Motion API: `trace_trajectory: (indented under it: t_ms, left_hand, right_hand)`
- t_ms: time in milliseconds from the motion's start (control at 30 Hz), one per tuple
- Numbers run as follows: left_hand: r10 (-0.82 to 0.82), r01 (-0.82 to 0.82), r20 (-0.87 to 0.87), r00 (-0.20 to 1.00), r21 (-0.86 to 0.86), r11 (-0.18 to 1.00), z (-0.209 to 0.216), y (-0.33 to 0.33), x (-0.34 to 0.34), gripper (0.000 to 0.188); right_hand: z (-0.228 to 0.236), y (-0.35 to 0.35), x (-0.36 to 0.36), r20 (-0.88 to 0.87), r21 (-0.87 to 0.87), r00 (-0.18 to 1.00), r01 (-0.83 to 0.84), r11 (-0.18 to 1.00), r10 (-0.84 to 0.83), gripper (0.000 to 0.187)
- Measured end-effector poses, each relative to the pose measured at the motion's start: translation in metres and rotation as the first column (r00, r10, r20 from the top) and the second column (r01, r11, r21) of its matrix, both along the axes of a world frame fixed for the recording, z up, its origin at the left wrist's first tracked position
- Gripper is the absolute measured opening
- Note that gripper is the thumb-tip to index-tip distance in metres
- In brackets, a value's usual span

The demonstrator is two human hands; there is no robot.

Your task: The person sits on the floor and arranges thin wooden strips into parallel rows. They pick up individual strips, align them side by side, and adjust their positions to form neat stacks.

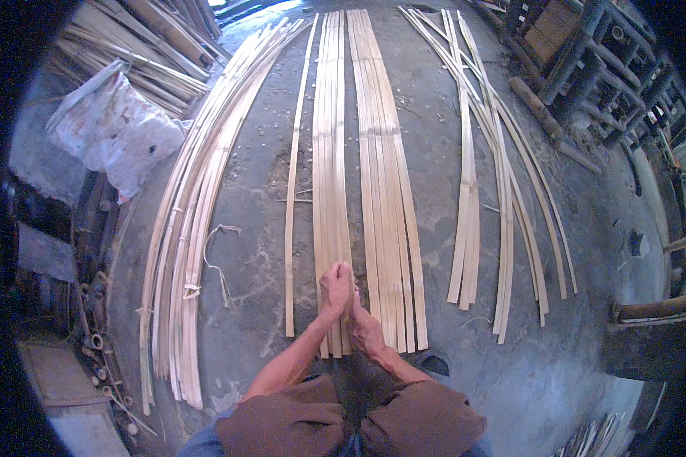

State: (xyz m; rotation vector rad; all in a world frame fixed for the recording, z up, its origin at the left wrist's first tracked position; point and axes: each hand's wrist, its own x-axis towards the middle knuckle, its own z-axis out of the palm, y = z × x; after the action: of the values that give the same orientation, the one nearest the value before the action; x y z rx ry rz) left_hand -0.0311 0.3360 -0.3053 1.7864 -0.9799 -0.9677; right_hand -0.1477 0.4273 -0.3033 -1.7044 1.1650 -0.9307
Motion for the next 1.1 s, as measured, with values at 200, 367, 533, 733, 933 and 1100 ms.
trace_trajectory:
  t_ms: [200, 367, 533, 733, 933, 1100]
  left_hand:
    - [-0.276, 0.268, 0.229, 0.934, 0.064, 0.961, 0.010, 0.021, 0.038, 0.022]
    - [-0.005, 0.065, 0.616, 0.788, -0.075, 0.995, 0.029, 0.011, 0.058, 0.036]
    - [0.057, -0.152, 0.737, 0.673, 0.063, 0.986, 0.012, 0.015, 0.102, 0.053]
    - [-0.002, -0.089, 0.752, 0.659, 0.081, 0.993, -0.012, 0.013, 0.119, 0.056]
    - [0.052, -0.045, 0.566, 0.823, -0.026, 0.999, -0.007, 0.005, 0.121, 0.045]
    - [0.062, 0.029, 0.556, 0.829, -0.154, 0.988, 0.019, -0.004, 0.109, 0.027]
  right_hand:
    - [-0.052, 0.007, -0.005, 0.111, 0.315, 0.993, -0.060, 0.947, 0.025, 0.052]
    - [-0.112, 0.011, -0.016, 0.156, 0.333, 0.988, -0.042, 0.942, -0.011, 0.048]
    - [-0.061, 0.009, -0.008, -0.288, -0.040, 0.955, -0.080, 0.996, 0.065, 0.063]
    - [-0.042, 0.002, -0.009, -0.309, 0.023, 0.944, -0.112, 0.993, 0.114, 0.064]
    - [-0.004, -0.008, -0.011, -0.494, 0.099, 0.861, -0.086, 0.991, 0.124, 0.058]
    - [0.017, -0.018, -0.011, -0.381, -0.073, 0.924, -0.058, 0.996, 0.026, 0.052]
